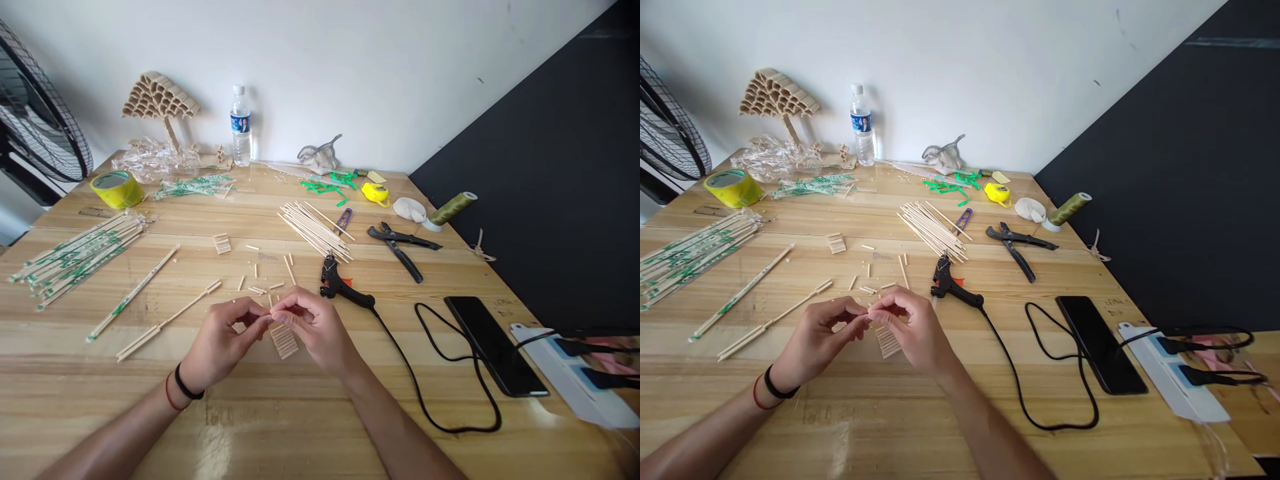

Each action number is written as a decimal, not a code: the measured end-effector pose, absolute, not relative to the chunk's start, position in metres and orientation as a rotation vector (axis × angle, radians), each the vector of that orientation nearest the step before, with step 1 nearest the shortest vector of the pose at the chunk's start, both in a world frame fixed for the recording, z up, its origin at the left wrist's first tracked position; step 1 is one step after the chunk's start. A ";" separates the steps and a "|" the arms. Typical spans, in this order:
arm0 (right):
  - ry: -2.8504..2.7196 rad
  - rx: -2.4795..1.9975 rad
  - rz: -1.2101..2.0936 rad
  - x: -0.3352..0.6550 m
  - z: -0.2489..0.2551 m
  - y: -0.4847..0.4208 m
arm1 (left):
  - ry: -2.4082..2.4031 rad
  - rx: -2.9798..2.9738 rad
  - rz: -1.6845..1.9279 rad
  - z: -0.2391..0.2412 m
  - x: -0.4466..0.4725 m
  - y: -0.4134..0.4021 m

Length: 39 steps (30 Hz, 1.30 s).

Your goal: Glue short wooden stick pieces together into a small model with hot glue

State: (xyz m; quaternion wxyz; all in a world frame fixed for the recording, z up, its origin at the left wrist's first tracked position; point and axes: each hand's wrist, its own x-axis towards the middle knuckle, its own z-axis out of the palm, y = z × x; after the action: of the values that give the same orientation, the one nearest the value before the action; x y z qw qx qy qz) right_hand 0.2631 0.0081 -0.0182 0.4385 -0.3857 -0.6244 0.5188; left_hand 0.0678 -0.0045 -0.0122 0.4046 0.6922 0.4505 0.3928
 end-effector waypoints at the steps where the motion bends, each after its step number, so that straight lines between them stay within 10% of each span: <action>1: -1.568 -0.963 1.288 0.264 -0.017 0.009 | 1.142 1.777 1.004 -0.012 0.068 -0.004; 29: -1.585 -0.950 1.172 0.274 -0.005 0.006 | 0.740 2.378 0.546 -0.027 0.067 -0.002; 39: -1.561 -1.019 1.186 0.272 -0.013 0.009 | 0.978 1.920 0.896 -0.014 0.062 0.003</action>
State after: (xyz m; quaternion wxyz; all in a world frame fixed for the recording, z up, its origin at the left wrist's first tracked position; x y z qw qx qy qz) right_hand 0.2717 0.0091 -0.0125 0.4494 -0.4119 -0.6313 0.4794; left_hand 0.0625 0.0026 -0.0135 0.3931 0.7565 0.3854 0.3530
